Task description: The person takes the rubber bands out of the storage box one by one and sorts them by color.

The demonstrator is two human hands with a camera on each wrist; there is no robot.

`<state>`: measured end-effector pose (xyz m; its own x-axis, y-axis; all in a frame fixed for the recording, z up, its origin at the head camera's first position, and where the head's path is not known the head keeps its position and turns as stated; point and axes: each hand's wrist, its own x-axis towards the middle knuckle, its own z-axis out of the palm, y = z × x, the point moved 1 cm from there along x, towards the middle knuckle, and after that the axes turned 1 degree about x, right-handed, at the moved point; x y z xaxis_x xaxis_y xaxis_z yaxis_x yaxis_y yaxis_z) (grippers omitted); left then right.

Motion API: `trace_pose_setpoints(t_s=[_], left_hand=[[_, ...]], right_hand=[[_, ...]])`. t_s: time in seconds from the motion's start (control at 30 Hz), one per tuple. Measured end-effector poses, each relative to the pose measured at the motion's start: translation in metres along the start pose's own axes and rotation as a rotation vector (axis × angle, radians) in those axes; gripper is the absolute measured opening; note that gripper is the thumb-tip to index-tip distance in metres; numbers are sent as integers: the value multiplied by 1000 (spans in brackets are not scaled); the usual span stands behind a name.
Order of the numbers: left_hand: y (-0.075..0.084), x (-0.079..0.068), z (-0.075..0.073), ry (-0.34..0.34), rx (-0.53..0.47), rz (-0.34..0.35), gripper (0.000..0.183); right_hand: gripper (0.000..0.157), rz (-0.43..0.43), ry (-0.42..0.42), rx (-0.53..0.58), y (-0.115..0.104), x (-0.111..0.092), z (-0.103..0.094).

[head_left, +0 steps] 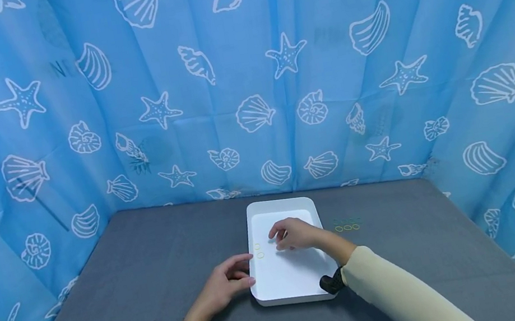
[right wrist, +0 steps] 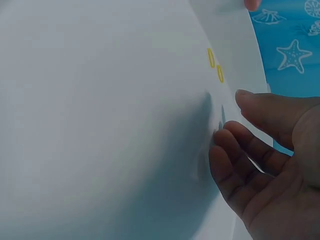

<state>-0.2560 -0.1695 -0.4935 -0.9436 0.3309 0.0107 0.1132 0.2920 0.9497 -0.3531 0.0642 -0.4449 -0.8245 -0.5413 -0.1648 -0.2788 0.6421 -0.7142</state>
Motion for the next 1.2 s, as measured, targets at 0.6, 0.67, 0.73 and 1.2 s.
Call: trace_pose_setpoints(t_s=[0.6,0.67,0.73,1.2], left_hand=[[-3,2,0,3,14,6,51],[-3,2,0,3,17,4,51],[-3,2,0,3,18,3,51],[1,1,0,10,18,6,53]], right_hand=[[20,-8,25,96,-7,27,13],[19,-4,19,112,-7,29,16],[17,11,11,122,-7,31,18],[7,81,7,56,-12,40,26]])
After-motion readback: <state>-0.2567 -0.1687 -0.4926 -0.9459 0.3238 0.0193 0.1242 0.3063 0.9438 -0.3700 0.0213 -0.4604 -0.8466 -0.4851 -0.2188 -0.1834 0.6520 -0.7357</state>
